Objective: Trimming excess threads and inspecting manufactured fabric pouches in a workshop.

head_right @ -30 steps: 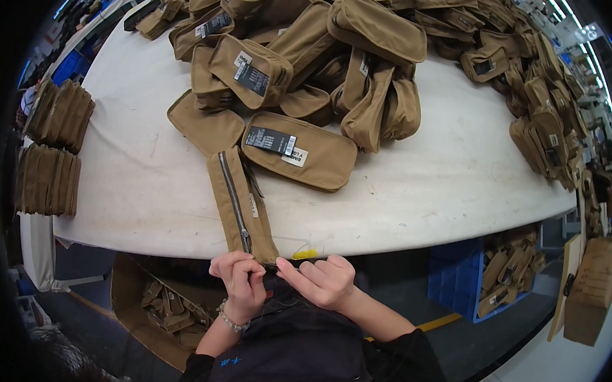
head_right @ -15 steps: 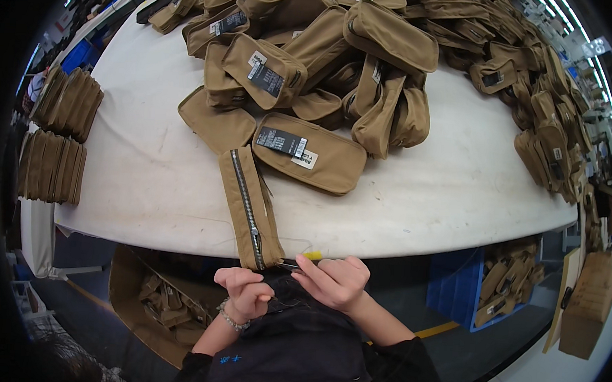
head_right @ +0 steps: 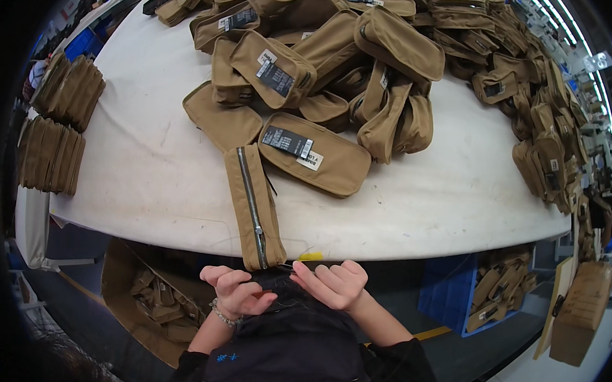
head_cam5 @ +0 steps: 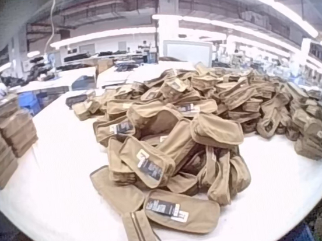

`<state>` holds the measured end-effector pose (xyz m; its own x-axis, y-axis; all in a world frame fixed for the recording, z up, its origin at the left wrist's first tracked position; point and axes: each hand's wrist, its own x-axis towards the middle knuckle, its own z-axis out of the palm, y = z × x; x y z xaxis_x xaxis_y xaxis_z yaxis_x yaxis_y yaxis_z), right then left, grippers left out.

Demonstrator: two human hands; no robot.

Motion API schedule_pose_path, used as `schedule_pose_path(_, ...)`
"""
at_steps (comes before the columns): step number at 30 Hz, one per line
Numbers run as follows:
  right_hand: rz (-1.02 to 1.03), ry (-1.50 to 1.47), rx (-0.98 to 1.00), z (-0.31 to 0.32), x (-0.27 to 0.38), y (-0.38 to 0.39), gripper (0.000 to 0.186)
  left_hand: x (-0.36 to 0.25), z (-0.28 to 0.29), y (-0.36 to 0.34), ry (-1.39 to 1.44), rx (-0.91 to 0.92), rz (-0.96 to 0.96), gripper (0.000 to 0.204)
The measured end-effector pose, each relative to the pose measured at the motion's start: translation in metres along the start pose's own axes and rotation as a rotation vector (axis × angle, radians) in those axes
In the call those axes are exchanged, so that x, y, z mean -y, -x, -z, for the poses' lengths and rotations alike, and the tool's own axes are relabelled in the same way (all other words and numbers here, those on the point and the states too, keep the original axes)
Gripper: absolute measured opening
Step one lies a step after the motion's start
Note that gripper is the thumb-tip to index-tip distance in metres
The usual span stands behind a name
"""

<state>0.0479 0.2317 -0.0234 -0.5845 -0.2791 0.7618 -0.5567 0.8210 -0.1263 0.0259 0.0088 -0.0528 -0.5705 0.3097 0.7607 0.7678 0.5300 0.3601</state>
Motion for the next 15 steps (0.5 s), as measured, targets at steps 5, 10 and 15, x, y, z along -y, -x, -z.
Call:
schedule_pose_path(5, 0.024, 0.003, 0.032, 0.0, -0.002, 0.001, 0.036, 0.005, -0.005, -0.016, -0.157, -0.028, -0.044, 0.024)
schedule_pose_path(10, 0.046, -0.011, 0.012, -0.005, -0.005, 0.003, 0.033, 0.006, -0.01, -0.02, -0.151, 0.037, 0.027, 0.029)
schedule_pose_path(15, 0.048, -0.042, 0.012, -0.006, -0.009, 0.002, 0.037, 0.007, -0.012, -0.016, -0.127, 0.043, 0.06, 0.028)
